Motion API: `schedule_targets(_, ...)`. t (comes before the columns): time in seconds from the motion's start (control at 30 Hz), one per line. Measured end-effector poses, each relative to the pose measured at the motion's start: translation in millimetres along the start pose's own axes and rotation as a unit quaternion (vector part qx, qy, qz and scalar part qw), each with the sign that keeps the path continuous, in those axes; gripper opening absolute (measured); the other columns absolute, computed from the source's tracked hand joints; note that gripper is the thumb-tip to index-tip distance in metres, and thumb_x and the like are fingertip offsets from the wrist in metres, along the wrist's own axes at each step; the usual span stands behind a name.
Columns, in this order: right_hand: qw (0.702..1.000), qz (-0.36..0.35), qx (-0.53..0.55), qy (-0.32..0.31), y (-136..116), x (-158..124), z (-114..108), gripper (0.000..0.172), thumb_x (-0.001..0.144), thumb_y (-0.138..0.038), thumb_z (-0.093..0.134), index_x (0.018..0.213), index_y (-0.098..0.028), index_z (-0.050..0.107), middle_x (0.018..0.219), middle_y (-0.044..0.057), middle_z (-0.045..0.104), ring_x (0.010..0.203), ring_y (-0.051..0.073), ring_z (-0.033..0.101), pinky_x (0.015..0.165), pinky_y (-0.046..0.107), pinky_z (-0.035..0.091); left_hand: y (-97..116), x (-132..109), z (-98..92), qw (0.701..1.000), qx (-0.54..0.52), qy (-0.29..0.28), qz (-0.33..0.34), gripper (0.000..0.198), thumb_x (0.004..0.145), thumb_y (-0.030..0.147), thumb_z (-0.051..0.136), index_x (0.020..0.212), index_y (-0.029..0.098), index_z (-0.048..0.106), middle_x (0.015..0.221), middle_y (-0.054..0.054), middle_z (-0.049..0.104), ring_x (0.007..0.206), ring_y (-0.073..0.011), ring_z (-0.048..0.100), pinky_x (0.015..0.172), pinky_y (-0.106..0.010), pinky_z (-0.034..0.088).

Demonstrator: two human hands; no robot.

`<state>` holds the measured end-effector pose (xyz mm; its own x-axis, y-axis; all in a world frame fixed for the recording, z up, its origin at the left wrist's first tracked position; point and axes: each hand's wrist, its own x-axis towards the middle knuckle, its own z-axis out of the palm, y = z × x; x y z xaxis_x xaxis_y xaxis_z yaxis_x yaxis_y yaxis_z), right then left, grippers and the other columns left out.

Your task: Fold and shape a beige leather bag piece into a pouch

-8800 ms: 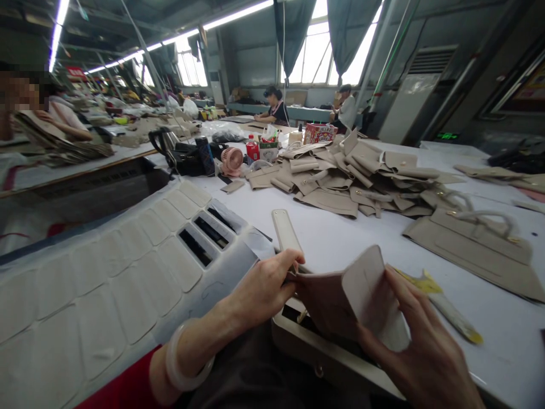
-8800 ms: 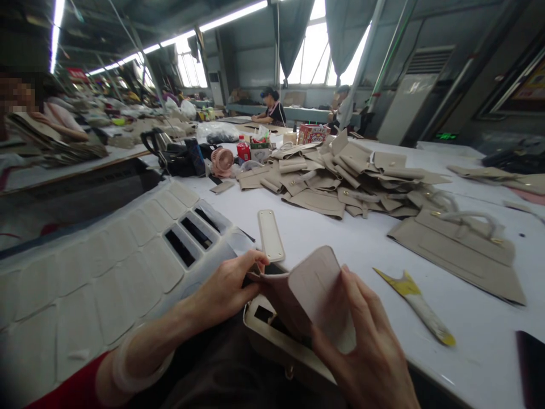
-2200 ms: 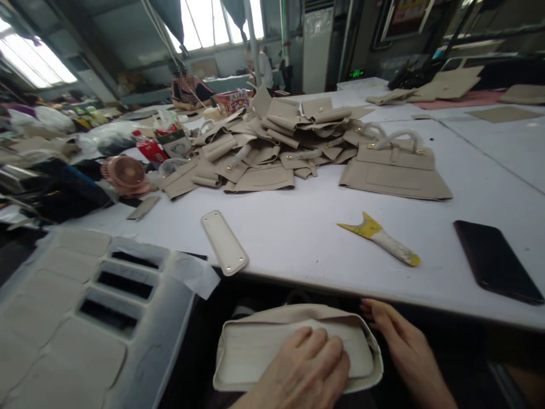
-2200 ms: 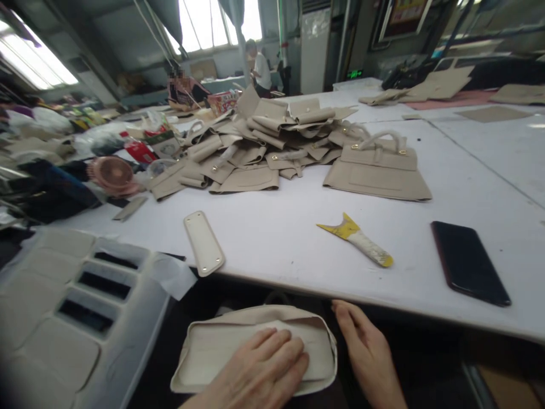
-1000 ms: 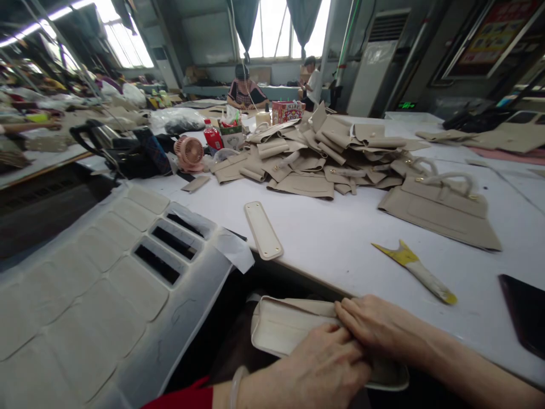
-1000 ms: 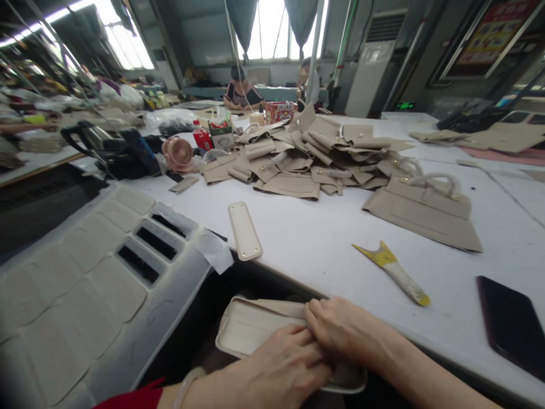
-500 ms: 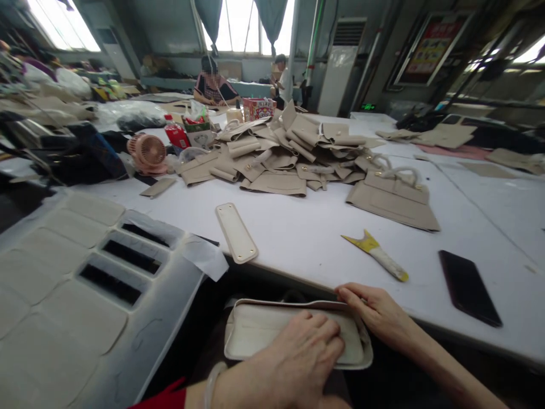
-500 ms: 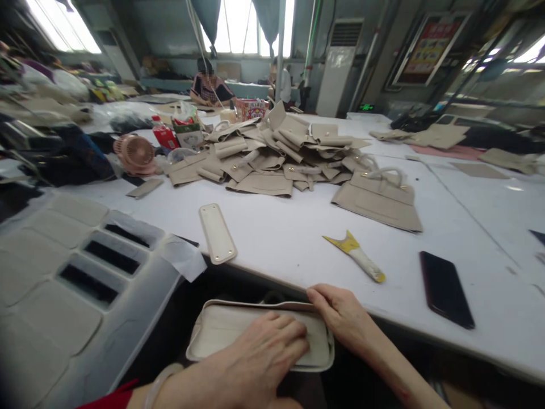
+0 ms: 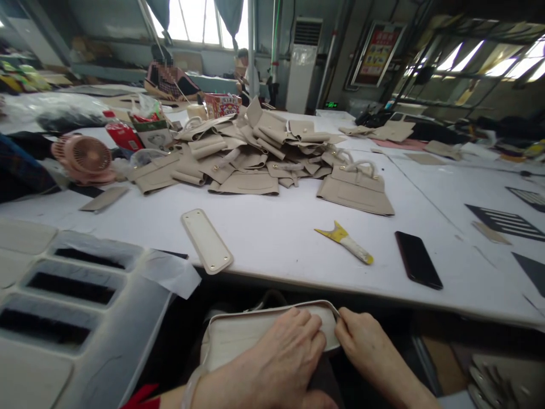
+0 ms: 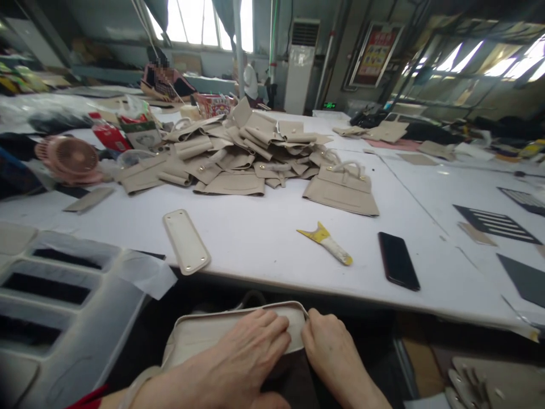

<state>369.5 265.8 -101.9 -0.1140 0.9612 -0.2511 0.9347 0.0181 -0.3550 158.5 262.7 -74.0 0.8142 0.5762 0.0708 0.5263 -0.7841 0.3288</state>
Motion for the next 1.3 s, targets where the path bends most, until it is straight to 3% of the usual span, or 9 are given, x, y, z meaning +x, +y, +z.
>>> schedule_targets(0.1, 1.000, -0.002, 0.028, 0.001, -0.7, -3.4, 5.3, 0.028, 0.094, -0.018, 0.030, 0.070, -0.023, 0.043, 0.064, 0.008, 0.062, 0.060, 0.024, 0.061, 0.057, 0.032, 0.027, -3.7, 1.0, 1.7, 0.999, 0.027, 0.010, 0.029, 0.069, 0.087, 0.075, 0.041, 0.111, 0.012, 0.057, 0.117, -0.012, 0.057, 0.110, -0.0274, 0.051, 0.102, -0.038, 0.038)
schedule_targets(0.2, 0.994, 0.002, 0.105, 0.001, -1.9, -11.9, 7.5, 0.036, 0.101, -0.032, 0.026, 0.081, -0.021, 0.054, 0.071, 0.005, 0.066, 0.063, 0.019, 0.062, 0.058, 0.028, 0.039, -7.6, 7.3, -2.9, 0.999, 0.013, -0.017, 0.031, 0.066, 0.084, 0.076, 0.048, 0.103, 0.014, 0.059, 0.107, -0.009, 0.060, 0.101, -0.0258, 0.054, 0.097, -0.038, 0.041)
schedule_targets(0.3, 0.963, 0.032, 0.267, 0.023, -0.9, -20.8, 11.9, 0.041, 0.098, -0.050, 0.039, 0.103, -0.019, 0.065, 0.093, 0.007, 0.071, 0.082, 0.021, 0.066, 0.072, 0.027, 0.049, -10.6, 18.2, -11.7, 0.999, -0.009, -0.030, 0.027, 0.054, 0.085, 0.067, 0.055, 0.101, 0.016, 0.059, 0.103, -0.007, 0.061, 0.096, -0.0247, 0.056, 0.092, -0.038, 0.045)
schedule_targets(0.4, 0.928, 0.080, 0.362, 0.044, 1.6, -28.1, 22.0, 0.051, 0.091, -0.058, 0.052, 0.115, -0.015, 0.066, 0.105, 0.010, 0.071, 0.089, 0.025, 0.066, 0.078, 0.030, 0.052, -13.0, 31.4, -21.6, 0.998, 0.010, -0.040, 0.043, 0.029, 0.093, 0.043, 0.052, 0.100, 0.015, 0.057, 0.097, -0.006, 0.062, 0.089, -0.0238, 0.058, 0.081, -0.038, 0.047)
schedule_targets(0.5, 0.925, 0.106, 0.358, 0.073, 0.3, -33.4, 30.7, 0.054, 0.090, -0.060, 0.051, 0.115, -0.015, 0.067, 0.089, 0.009, 0.071, 0.070, 0.023, 0.064, 0.063, 0.029, 0.051, -15.6, 42.7, -28.3, 0.994, 0.040, -0.091, 0.054, 0.014, 0.088, 0.027, 0.055, 0.095, 0.015, 0.058, 0.088, -0.004, 0.061, 0.077, -0.0216, 0.058, 0.068, -0.035, 0.047)
schedule_targets(0.63, 0.933, 0.075, 0.316, 0.156, -8.5, -35.6, 31.7, 0.047, 0.096, -0.055, 0.044, 0.092, -0.018, 0.072, 0.068, 0.004, 0.063, 0.062, 0.020, 0.060, 0.056, 0.027, 0.046, -18.9, 43.8, -25.1, 0.988, 0.043, -0.118, 0.093, 0.008, 0.080, 0.021, 0.058, 0.087, 0.016, 0.057, 0.087, -0.004, 0.060, 0.078, -0.0214, 0.056, 0.067, -0.034, 0.045)
schedule_targets(0.73, 0.937, 0.044, 0.295, 0.181, -11.7, -33.5, 31.9, 0.046, 0.099, -0.051, 0.039, 0.085, -0.019, 0.070, 0.069, 0.004, 0.062, 0.062, 0.019, 0.059, 0.057, 0.028, 0.045, -19.9, 36.1, -19.1, 0.991, 0.026, -0.092, 0.093, 0.014, 0.082, 0.018, 0.054, 0.095, 0.016, 0.056, 0.096, -0.007, 0.058, 0.088, -0.0226, 0.053, 0.074, -0.036, 0.044)
schedule_targets(0.87, 0.942, 0.043, 0.277, 0.183, -9.5, -31.0, 37.8, 0.045, 0.101, -0.049, 0.034, 0.091, -0.019, 0.067, 0.076, 0.005, 0.063, 0.069, 0.020, 0.061, 0.064, 0.030, 0.046, -19.3, 29.9, -18.3, 0.992, 0.006, -0.100, 0.081, 0.020, 0.086, 0.016, 0.050, 0.105, 0.016, 0.055, 0.107, -0.008, 0.056, 0.097, -0.0228, 0.051, 0.082, -0.036, 0.044)
schedule_targets(1.3, 0.952, 0.004, 0.224, 0.207, -13.2, -33.5, 43.2, 0.041, 0.104, -0.041, 0.030, 0.084, -0.021, 0.059, 0.073, 0.004, 0.057, 0.063, 0.018, 0.059, 0.059, 0.030, 0.045, -13.7, 36.0, -24.6, 0.983, -0.025, -0.160, 0.084, 0.015, 0.088, 0.022, 0.053, 0.102, 0.018, 0.053, 0.107, -0.006, 0.055, 0.091, -0.0207, 0.050, 0.080, -0.033, 0.044)
